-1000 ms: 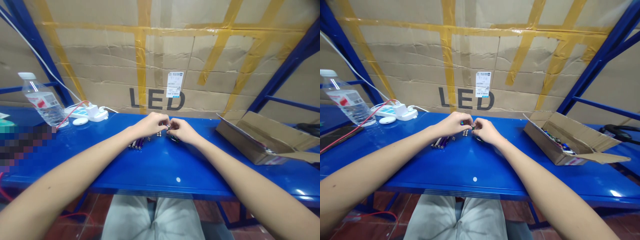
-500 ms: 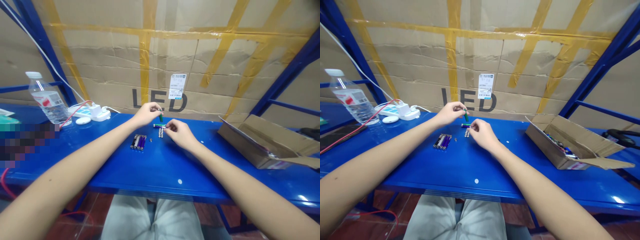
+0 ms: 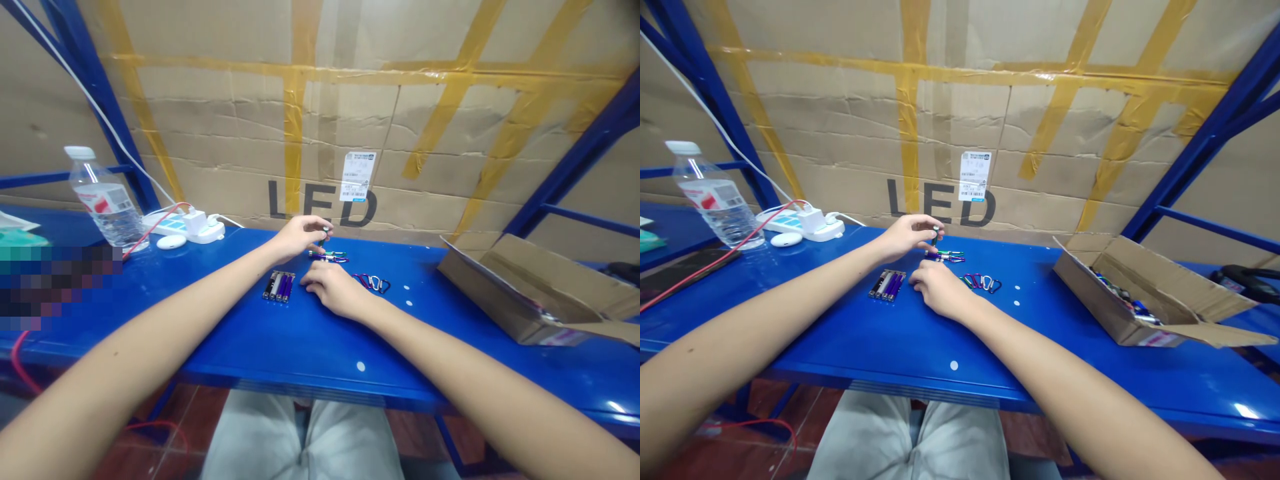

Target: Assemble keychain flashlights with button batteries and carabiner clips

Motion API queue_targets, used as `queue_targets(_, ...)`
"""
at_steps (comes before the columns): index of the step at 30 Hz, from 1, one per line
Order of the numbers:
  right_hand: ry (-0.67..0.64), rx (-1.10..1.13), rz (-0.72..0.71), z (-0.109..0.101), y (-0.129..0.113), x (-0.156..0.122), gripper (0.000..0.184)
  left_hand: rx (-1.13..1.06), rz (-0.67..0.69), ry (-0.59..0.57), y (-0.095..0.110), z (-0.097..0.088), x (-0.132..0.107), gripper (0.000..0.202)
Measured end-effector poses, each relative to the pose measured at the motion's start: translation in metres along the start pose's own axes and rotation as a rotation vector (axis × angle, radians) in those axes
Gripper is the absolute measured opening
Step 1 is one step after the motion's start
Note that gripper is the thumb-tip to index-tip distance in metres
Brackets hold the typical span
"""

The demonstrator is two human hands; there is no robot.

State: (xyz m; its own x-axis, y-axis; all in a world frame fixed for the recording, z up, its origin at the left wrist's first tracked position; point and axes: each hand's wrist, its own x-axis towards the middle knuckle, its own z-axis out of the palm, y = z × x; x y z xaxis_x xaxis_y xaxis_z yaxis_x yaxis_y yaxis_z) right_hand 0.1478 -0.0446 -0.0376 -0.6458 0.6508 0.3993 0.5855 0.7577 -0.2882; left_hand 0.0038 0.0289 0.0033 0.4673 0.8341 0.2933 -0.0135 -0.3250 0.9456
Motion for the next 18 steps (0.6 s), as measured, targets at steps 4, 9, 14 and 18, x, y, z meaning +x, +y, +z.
queue_targets(4,0.058,0.158,0.123,-0.017,0.012,-0.008,0.028,0.010,-0.022,-0.006,-0.004,0.000,0.001,0.018)
queue_targets(9,0.287,0.183,0.237,-0.037,0.031,-0.012,0.020,0.105,-0.020,-0.026,-0.008,0.002,0.002,0.014)
queue_targets(14,0.157,0.128,0.190,-0.046,0.023,-0.014,0.019,0.118,-0.027,-0.043,-0.008,0.003,0.002,0.013)
queue_targets(18,-0.132,0.231,0.146,-0.052,0.011,-0.017,0.014,0.132,-0.034,-0.025,-0.007,0.003,0.003,0.011)
